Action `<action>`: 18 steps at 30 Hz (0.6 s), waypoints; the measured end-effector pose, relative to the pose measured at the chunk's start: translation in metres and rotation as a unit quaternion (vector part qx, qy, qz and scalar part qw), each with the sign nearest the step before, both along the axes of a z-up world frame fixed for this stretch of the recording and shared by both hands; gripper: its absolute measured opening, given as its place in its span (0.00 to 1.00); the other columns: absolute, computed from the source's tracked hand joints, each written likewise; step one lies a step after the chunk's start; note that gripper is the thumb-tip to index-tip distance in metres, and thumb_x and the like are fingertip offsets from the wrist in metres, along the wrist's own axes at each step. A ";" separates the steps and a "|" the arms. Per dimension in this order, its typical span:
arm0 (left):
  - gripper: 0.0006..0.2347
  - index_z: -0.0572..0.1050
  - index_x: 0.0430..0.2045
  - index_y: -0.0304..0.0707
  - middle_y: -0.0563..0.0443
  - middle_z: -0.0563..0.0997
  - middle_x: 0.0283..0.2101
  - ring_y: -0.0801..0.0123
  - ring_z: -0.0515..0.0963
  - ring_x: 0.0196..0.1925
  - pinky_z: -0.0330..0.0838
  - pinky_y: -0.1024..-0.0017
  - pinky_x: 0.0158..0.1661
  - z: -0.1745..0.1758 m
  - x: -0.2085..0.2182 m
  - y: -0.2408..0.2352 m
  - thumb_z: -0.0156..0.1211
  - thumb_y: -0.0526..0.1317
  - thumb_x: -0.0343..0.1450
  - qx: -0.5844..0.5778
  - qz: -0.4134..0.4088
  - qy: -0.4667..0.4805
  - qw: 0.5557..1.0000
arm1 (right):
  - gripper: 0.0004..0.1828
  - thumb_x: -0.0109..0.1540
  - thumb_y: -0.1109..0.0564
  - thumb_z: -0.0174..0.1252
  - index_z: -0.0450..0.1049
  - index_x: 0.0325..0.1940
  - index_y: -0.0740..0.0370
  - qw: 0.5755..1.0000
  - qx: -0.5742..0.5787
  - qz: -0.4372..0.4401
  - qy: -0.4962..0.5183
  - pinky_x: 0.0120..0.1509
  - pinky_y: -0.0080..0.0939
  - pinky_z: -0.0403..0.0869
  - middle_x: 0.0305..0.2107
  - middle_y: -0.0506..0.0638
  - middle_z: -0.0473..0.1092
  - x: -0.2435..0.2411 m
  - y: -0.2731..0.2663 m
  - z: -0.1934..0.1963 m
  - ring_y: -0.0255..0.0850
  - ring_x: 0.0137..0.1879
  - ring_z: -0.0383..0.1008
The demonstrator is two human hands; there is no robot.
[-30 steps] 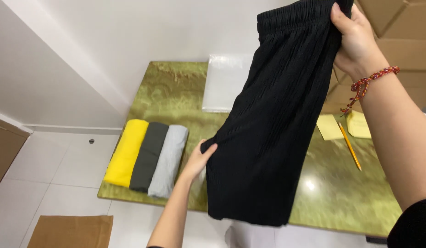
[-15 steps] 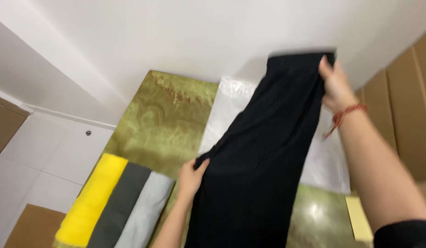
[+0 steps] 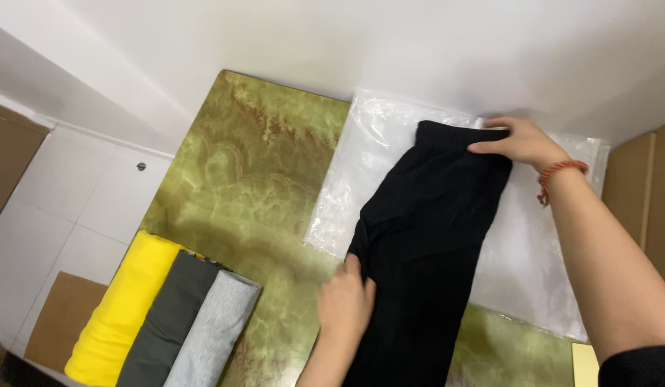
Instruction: The person takes several shirts from a clothing rack, including yellow, black, gray, and blue shirts, and folds them on a table. The person also folds a pair of black pants. The folded items are placed in a neat stack on the table.
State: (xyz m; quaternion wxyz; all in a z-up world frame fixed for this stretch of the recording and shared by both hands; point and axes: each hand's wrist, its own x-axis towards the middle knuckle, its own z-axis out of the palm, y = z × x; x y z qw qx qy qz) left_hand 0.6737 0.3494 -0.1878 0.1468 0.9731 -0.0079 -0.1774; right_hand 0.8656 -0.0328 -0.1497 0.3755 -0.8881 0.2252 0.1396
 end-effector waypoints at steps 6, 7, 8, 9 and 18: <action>0.17 0.70 0.46 0.41 0.44 0.74 0.42 0.50 0.81 0.34 0.77 0.55 0.23 -0.039 -0.036 -0.017 0.53 0.55 0.79 -0.078 -0.062 -0.032 0.995 | 0.42 0.51 0.33 0.71 0.74 0.68 0.43 0.960 -0.234 0.156 0.018 0.70 0.60 0.59 0.65 0.47 0.70 0.010 0.007 -0.036 0.52 0.73 0.66; 0.13 0.70 0.45 0.43 0.45 0.72 0.43 0.50 0.79 0.38 0.77 0.52 0.25 -0.036 -0.038 -0.014 0.51 0.52 0.80 -0.118 -0.056 -0.038 0.991 | 0.32 0.54 0.38 0.73 0.80 0.60 0.47 0.948 -0.276 0.152 -0.047 0.60 0.64 0.61 0.57 0.48 0.75 0.005 0.011 -0.044 0.52 0.67 0.71; 0.13 0.70 0.45 0.43 0.45 0.72 0.43 0.50 0.79 0.38 0.77 0.52 0.25 -0.032 -0.036 -0.013 0.51 0.52 0.80 -0.117 -0.057 -0.037 0.991 | 0.32 0.54 0.38 0.73 0.80 0.60 0.47 0.948 -0.276 0.150 -0.047 0.60 0.64 0.61 0.57 0.48 0.75 -0.012 0.020 -0.046 0.52 0.67 0.71; 0.11 0.70 0.45 0.43 0.46 0.72 0.43 0.51 0.79 0.39 0.76 0.52 0.27 -0.028 -0.035 -0.011 0.45 0.49 0.81 -0.140 -0.048 -0.017 0.989 | 0.29 0.51 0.49 0.73 0.77 0.55 0.48 0.914 -0.329 0.143 -0.189 0.57 0.58 0.61 0.50 0.49 0.72 -0.029 0.031 -0.047 0.52 0.60 0.70; 0.15 0.69 0.62 0.44 0.47 0.71 0.51 0.55 0.79 0.44 0.79 0.55 0.31 -0.019 -0.044 0.006 0.48 0.38 0.79 -0.221 -0.059 0.000 0.974 | 0.25 0.65 0.31 0.57 0.81 0.55 0.48 0.899 -0.260 0.250 -0.249 0.70 0.59 0.57 0.57 0.48 0.70 -0.112 0.074 -0.034 0.46 0.62 0.68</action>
